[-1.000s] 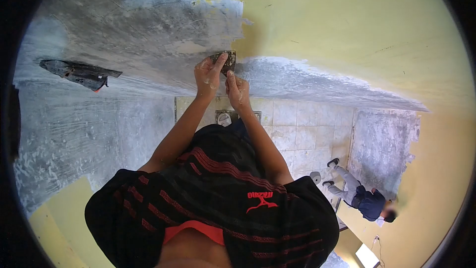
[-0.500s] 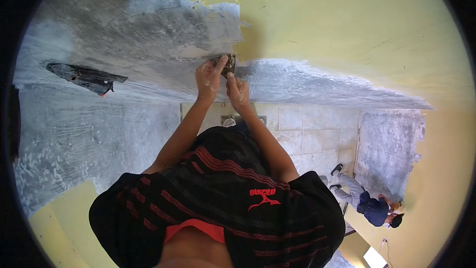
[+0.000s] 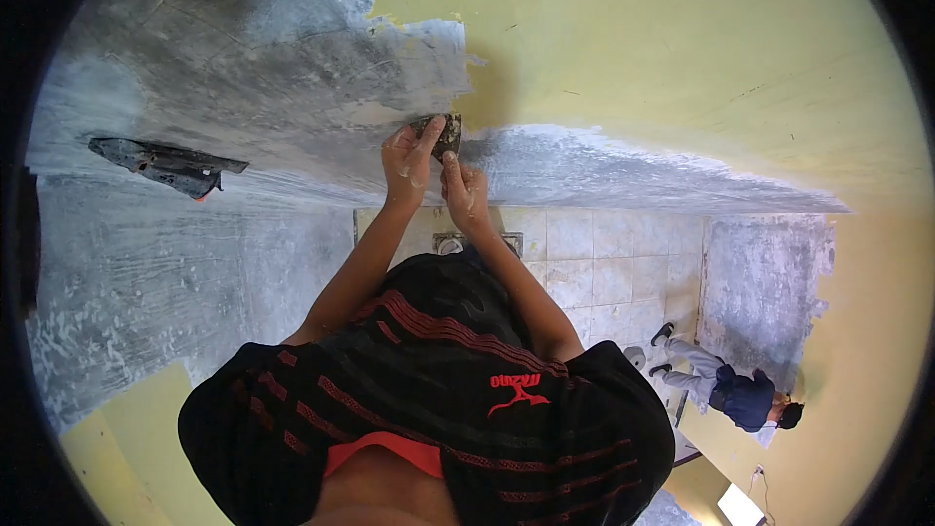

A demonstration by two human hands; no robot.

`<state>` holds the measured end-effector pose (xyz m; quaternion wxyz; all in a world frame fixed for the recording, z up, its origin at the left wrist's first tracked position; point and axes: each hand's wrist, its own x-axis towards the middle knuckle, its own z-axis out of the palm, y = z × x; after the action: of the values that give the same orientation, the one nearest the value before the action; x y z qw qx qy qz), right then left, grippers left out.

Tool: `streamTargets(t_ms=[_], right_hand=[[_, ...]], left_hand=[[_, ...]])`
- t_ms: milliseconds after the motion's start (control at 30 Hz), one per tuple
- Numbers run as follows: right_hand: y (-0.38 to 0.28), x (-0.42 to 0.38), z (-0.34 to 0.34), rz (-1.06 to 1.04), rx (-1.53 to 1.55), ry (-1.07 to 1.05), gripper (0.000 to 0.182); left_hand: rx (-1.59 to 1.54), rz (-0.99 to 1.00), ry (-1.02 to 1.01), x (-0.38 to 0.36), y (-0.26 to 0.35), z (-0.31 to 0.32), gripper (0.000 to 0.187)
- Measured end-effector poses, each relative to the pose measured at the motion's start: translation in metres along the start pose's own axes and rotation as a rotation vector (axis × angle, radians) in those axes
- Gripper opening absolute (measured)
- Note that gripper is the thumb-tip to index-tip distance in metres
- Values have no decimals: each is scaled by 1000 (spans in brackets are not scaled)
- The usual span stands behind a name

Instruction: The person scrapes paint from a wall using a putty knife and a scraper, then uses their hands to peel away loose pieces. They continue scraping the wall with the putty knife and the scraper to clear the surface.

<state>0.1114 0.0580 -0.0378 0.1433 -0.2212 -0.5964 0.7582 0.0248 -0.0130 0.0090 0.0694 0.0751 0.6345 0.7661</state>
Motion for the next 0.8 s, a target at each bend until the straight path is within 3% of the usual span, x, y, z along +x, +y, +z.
streamTargets(t_ms=[133, 267, 367, 433, 800], right_hand=[[-5, -7, 5, 58, 40, -10, 55], [7, -1, 5, 25, 89, -1, 53], [2, -1, 9, 67, 141, -8, 53], [-1, -4, 8, 85, 162, -6, 54], [-15, -4, 2, -9, 2, 25, 54]], left_hand=[[90, 39, 9, -4, 22, 1, 24], [4, 63, 28, 2, 4, 1, 25], [161, 85, -3, 2, 9, -5, 26], [78, 10, -20, -1, 13, -3, 18], [-17, -29, 1, 1, 12, 2, 17]])
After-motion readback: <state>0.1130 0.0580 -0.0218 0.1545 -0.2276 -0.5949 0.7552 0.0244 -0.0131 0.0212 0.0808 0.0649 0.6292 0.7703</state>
